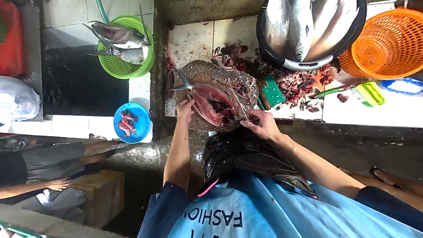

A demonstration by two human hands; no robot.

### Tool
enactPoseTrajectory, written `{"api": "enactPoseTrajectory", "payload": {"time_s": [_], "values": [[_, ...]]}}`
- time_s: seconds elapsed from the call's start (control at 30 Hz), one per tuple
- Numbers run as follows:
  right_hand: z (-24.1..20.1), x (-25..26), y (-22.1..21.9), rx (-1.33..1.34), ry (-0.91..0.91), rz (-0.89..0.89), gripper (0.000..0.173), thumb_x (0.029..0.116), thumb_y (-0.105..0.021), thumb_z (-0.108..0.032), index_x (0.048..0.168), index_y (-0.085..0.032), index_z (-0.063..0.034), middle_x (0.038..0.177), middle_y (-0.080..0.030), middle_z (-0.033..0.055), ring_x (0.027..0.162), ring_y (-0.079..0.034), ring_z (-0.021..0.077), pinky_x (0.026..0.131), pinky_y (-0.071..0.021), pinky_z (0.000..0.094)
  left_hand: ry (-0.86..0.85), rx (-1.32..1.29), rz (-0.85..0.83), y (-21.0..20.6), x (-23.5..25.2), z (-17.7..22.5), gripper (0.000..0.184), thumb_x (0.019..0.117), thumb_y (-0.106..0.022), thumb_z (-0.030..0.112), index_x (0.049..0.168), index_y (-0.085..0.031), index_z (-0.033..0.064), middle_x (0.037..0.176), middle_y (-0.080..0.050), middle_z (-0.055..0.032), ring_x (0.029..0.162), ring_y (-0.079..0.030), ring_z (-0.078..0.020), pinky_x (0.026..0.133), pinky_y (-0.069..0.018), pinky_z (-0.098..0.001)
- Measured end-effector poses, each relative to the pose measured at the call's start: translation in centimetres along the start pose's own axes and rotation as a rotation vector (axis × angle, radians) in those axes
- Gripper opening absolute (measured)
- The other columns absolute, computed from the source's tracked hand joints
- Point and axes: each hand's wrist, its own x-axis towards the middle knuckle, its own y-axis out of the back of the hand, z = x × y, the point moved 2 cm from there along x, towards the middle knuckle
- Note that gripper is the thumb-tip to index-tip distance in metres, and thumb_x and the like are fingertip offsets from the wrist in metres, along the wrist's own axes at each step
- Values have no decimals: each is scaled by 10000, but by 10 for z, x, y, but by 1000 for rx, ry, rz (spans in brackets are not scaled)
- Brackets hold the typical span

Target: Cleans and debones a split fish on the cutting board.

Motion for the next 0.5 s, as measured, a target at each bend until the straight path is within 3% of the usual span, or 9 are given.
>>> {"api": "enactPoseTrajectory", "payload": {"time_s": [0.1,0.2,0.27,0.37,0.43,0.5], "values": [[-1,-3,-4,18,-38,13,358,862,-722,-321,1111,-714,-63,769,-655,46,638,-598,174,614,-520,444,89,-100,-129,-4,-34,-26,416,1008,-668,266,1343,-588,33,1190,-679,-175,1000,-698,-276,865,-605,-474],[2,-3,-8,49,-68,6,329,860,-735,-311,1086,-719,-72,741,-634,31,600,-562,155,578,-493,420,49,-289,-192,-18,-53,-42,425,953,-690,52,1355,-551,51,1200,-669,-141,1007,-694,-260,871,-604,-461],[1,-2,-12,70,-68,-14,312,860,-741,-312,1062,-716,-75,720,-616,20,576,-541,135,557,-479,392,-37,-350,-203,-26,-56,-49,579,850,-719,-83,1377,-529,66,1237,-655,-137,1046,-679,-261,875,-598,-468],[-2,2,-12,83,-62,-65,320,866,-746,-329,1062,-716,-78,728,-626,14,575,-548,118,558,-490,362,-131,-352,-224,-30,-50,-52,738,728,-733,-171,1401,-525,49,1292,-651,-151,1129,-664,-272,918,-587,-493],[-4,6,-12,74,-54,-88,316,871,-741,-331,1069,-714,-86,743,-638,15,588,-563,122,566,-503,370,-118,-364,-204,-28,-35,-49,636,764,-734,-149,1355,-554,-1,1225,-668,-170,1066,-681,-270,891,-599,-474],[-6,11,-11,67,-45,-102,314,875,-734,-331,1077,-717,-91,745,-642,20,595,-571,134,574,-504,392,-55,-313,-129,-20,-17,-39,393,882,-721,-26,1259,-611,-19,1109,-691,-157,946,-690,-242,826,-602,-441]]}}
